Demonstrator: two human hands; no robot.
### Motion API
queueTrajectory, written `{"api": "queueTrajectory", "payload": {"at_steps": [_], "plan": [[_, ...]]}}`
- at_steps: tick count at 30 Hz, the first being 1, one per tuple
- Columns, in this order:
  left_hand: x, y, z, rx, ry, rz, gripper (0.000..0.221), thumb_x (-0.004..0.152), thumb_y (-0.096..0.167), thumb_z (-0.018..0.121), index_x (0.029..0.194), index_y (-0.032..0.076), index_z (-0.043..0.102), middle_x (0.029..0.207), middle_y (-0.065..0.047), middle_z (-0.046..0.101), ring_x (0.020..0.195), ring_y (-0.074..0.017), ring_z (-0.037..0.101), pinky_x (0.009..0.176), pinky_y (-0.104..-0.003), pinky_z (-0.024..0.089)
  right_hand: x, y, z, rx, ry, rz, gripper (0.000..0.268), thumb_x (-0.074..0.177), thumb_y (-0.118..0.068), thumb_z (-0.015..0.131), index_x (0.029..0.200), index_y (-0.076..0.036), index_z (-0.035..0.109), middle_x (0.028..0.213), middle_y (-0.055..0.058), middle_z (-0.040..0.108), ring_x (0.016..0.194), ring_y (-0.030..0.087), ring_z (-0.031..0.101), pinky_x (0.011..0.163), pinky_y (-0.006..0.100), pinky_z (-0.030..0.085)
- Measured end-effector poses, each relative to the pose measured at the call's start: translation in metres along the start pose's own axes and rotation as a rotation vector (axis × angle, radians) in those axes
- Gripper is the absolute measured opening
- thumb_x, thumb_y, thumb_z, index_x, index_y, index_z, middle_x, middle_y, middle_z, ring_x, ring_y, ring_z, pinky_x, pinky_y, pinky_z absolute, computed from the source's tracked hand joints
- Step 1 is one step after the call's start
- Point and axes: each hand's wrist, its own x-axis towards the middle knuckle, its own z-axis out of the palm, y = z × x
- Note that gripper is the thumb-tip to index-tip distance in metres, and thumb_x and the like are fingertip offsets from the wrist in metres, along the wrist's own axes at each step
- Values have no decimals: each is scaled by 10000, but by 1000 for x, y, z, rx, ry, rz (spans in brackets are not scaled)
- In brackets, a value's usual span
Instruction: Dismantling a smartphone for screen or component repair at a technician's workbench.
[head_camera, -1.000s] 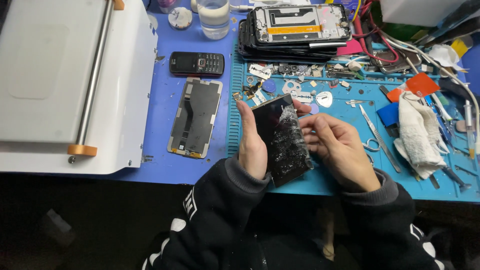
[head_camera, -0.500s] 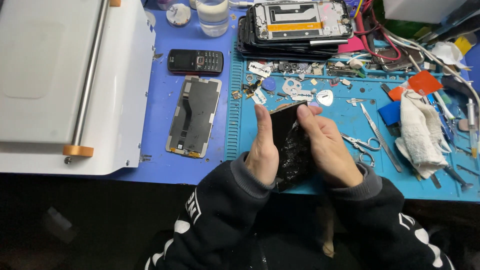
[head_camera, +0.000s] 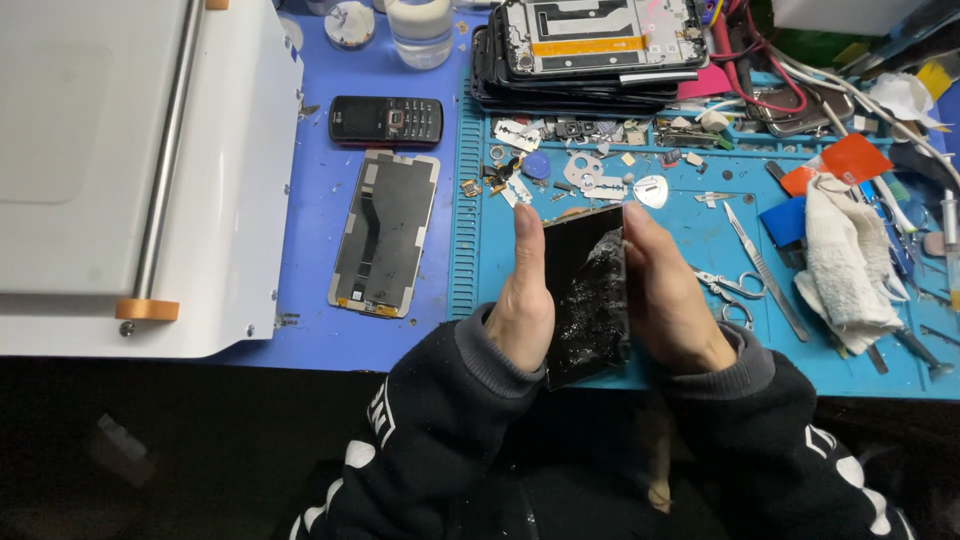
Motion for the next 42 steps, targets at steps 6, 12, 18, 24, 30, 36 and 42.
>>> {"api": "queueTrajectory", "payload": {"at_steps": [6, 12, 18, 24, 30, 36, 42], "plan": [[6, -26, -35, 6, 55, -38, 846, 1069, 609, 159, 1471, -73, 457, 1554, -269, 401, 1486, -333, 323, 1246, -478, 231, 19, 22, -24, -369, -146, -132, 615, 1127, -406, 469, 678, -46, 684, 839, 76, 655, 1161, 173, 535, 1231, 479, 240], [0, 9, 8, 45, 216, 3, 873, 1076, 553, 213, 1555, -145, -1, 1624, -365, -78, 1515, -471, -54, 1221, -546, -43, 16, 20, -27, -372, -144, -53, 506, 1104, -387, 516, 730, -75, 653, 840, 70, 618, 1178, 165, 482, 1237, 457, 213], [4, -16, -9, 17, 174, -38, 833, 1083, 550, 177, 1570, -85, -55, 1629, -313, -69, 1525, -414, -67, 1239, -498, -56, -2, -4, 9, 189, 99, 205, 386, 947, -335, 548, 1219, -62, 568, 1090, 77, 557, 1012, 186, 495, 940, 393, 341], [4, 4, 2, 75, 127, -82, 886, 964, 636, 138, 1478, -45, 378, 1596, -218, 374, 1466, -329, 391, 1219, -366, 265, 14, 20, -17, -337, -112, -121, 668, 1129, -408, 481, 562, -65, 566, 860, 103, 555, 1049, 211, 505, 1139, 461, 306], [5, -3, -3, 33, 188, -19, 827, 1034, 553, 187, 1554, -78, 62, 1648, -254, 25, 1526, -361, 49, 1233, -431, 56, 13, 15, -23, -384, -165, -86, 563, 1112, -395, 496, 651, -80, 573, 867, 57, 533, 1189, 200, 452, 1225, 463, 170], [5, 4, -2, 80, 144, -92, 922, 949, 664, 149, 1486, -55, 358, 1617, -218, 338, 1486, -341, 351, 1224, -386, 229, -6, -2, 5, -84, 22, 70, 331, 995, -334, 526, 1081, -16, 564, 1114, 164, 546, 1184, 297, 506, 1168, 519, 289], [-1, 5, 0, 50, 20, -60, 774, 1042, 597, 134, 1448, -28, 340, 1524, -215, 355, 1432, -309, 296, 1235, -397, 185, 1, 3, 2, -151, -18, -79, 396, 1061, -402, 453, 999, -22, 546, 1088, 123, 492, 1169, 232, 455, 1145, 477, 269]]}}
